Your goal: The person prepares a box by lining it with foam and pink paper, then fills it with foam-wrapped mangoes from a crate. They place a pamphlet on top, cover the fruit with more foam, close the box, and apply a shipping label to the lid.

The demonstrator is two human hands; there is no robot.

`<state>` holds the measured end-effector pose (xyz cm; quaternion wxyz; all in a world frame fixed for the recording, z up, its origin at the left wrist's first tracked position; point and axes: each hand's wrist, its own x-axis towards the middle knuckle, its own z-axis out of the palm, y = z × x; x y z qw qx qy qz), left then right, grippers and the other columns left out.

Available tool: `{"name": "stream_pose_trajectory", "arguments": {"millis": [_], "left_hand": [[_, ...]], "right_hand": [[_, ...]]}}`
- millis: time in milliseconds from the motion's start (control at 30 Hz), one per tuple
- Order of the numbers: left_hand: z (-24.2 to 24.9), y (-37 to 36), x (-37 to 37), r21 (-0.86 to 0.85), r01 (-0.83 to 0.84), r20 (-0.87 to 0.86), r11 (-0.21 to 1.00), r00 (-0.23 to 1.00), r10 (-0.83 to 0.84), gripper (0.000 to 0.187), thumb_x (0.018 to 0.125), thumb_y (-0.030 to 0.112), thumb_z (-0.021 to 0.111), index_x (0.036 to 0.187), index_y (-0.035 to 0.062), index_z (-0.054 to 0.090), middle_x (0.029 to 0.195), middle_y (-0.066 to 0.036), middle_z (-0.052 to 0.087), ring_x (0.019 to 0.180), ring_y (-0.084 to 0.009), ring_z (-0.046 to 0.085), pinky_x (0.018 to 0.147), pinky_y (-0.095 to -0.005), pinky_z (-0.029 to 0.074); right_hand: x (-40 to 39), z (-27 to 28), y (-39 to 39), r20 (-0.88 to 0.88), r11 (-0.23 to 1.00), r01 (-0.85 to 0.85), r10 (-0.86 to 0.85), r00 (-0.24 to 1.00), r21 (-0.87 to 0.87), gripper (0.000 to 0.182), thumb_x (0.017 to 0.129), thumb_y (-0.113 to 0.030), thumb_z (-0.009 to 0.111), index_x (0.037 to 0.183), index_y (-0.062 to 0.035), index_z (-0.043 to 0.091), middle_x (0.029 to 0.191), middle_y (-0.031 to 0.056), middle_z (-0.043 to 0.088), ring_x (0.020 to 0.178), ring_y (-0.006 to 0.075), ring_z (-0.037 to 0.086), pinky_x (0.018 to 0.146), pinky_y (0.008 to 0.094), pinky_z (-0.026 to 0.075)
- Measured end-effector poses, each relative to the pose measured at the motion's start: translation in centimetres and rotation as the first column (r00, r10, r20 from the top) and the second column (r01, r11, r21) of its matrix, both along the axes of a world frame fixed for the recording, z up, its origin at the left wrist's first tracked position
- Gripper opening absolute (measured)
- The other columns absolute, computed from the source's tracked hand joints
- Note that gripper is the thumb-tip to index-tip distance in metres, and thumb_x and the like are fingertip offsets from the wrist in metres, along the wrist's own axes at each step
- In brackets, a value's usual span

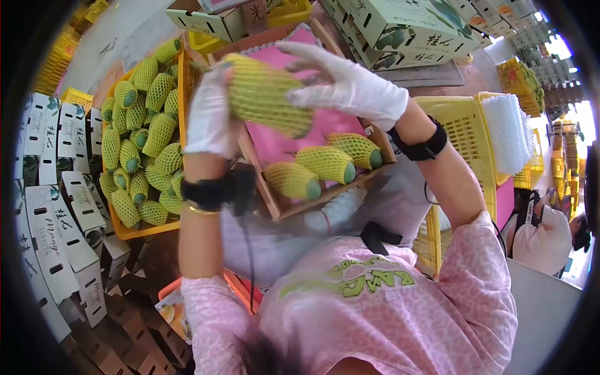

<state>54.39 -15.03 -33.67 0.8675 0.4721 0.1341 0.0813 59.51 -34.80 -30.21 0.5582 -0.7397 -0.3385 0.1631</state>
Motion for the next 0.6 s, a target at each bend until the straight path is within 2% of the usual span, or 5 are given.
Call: {"name": "stream_pose_trajectory", "arguments": {"millis": [100, 300, 367, 400, 600], "left_hand": [[0.0, -5.6, 1.6, -0.167, 0.102, -0.165, 0.981, 0.978, -0.13, 0.037, 0.087, 0.024, 0.057, 0.116, 0.0036, 0.047, 0.104, -0.007, 0.057, 0.095, -0.0185, 0.056, 0.082, -0.0339, 0.047], [-1.7, -8.9, 2.6, 0.176, 0.361, -0.162, 0.916, 0.928, -0.334, 0.045, 0.084, 0.028, 0.06, 0.119, 0.003, 0.046, 0.112, -0.011, 0.054, 0.101, -0.0217, 0.053, 0.085, -0.0339, 0.045], [-3.6, -8.8, 3.0, 0.857, 0.05, 0.124, 0.513, 0.946, -0.3, 0.051, 0.076, 0.029, 0.067, 0.115, 0.0013, 0.049, 0.114, -0.015, 0.053, 0.104, -0.0261, 0.052, 0.087, -0.0347, 0.044], [-3.9, -8.9, 2.2, 0.962, -0.022, 0.137, 0.273, 0.901, -0.412, 0.053, 0.069, 0.02, 0.072, 0.114, 0.0031, 0.05, 0.111, -0.015, 0.051, 0.105, -0.0284, 0.05, 0.094, -0.0353, 0.04], [-6.4, -15.8, -1.0, 0.926, 0.103, -0.326, -0.362, 0.701, -0.634, 0.05, 0.061, 0.015, 0.071, 0.107, 0.0112, 0.052, 0.106, -0.014, 0.05, 0.1, -0.0315, 0.05, 0.077, -0.0432, 0.046]], "right_hand": [[-0.4, -0.1, -1.0, -0.213, 0.991, -0.101, 0.08, 0.974, -0.092, 0.068, 0.079, -0.014, 0.069, 0.135, -0.005, 0.032, 0.118, 0.0075, 0.053, 0.101, 0.0143, 0.054, 0.09, 0.028, 0.044], [0.6, -3.4, -8.1, -0.687, 0.959, 0.259, -0.109, 0.719, 0.119, 0.058, 0.079, -0.015, 0.064, 0.129, -0.0021, 0.038, 0.111, 0.0103, 0.055, 0.096, 0.0192, 0.058, 0.076, 0.0332, 0.052], [0.7, -3.8, -10.5, -0.727, 0.926, 0.355, -0.154, 0.669, 0.131, 0.053, 0.081, -0.023, 0.061, 0.125, -0.0001, 0.04, 0.107, 0.0138, 0.058, 0.088, 0.0249, 0.062, 0.067, 0.0372, 0.055], [1.0, -4.1, -11.7, -0.781, 0.858, 0.487, -0.188, 0.595, 0.164, 0.052, 0.082, -0.025, 0.06, 0.123, 0.0004, 0.042, 0.105, 0.0154, 0.058, 0.084, 0.0268, 0.062, 0.066, 0.038, 0.056], [0.7, -5.4, -15.6, -0.881, 0.657, 0.682, -0.057, 0.469, 0.321, 0.045, 0.081, -0.029, 0.061, 0.114, -0.0007, 0.049, 0.102, 0.0151, 0.06, 0.08, 0.0298, 0.063, 0.064, 0.0394, 0.056]]}}
